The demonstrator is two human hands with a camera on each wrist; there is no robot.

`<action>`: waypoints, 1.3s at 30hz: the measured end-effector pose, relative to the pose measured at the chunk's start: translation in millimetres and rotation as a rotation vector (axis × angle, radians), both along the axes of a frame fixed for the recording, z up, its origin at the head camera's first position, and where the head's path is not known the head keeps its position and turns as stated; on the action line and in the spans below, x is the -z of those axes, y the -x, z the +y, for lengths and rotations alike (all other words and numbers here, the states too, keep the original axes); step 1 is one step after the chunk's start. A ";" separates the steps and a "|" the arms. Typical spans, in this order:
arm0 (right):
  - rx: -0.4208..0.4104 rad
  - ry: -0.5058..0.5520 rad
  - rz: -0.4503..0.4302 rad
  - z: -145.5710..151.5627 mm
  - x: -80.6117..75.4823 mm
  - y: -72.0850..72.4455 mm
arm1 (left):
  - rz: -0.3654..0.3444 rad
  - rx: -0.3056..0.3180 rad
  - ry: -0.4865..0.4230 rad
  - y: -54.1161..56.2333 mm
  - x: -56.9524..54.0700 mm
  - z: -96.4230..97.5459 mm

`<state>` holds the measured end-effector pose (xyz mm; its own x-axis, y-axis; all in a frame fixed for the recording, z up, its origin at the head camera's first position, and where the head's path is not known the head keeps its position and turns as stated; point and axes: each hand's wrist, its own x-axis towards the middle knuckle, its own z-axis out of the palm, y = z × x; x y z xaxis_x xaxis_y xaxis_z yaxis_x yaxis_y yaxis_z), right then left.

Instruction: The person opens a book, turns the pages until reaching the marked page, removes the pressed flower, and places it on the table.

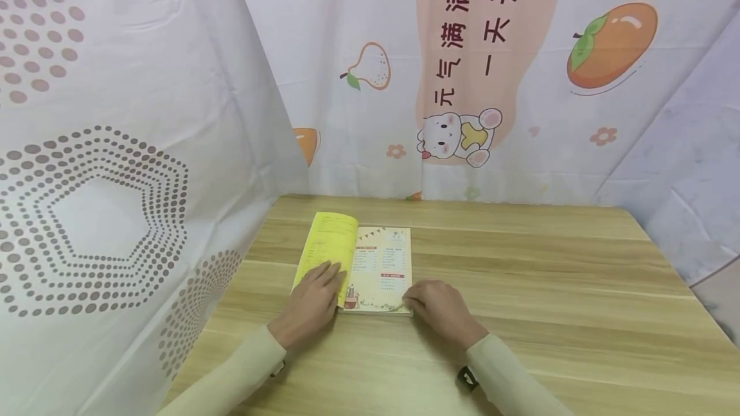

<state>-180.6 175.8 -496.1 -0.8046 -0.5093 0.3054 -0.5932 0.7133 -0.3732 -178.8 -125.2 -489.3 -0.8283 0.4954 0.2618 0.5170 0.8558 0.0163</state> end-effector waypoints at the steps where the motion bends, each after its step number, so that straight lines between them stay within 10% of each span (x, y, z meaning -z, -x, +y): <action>1: 0.005 0.007 0.004 -0.1 -0.1 0.1 | -0.005 -0.007 0.002 -0.4 0.3 0.1; 39: 0.188 0.225 -0.095 0.2 -8.9 1.1 | 0.125 -0.029 0.056 5.9 7.0 19.9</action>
<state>-181.7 176.0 -487.2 -0.9085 -0.2769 0.3129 -0.4138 0.7002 -0.5818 -184.7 -105.4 -496.3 -0.8050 0.4884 0.3368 0.4871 0.8682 -0.0948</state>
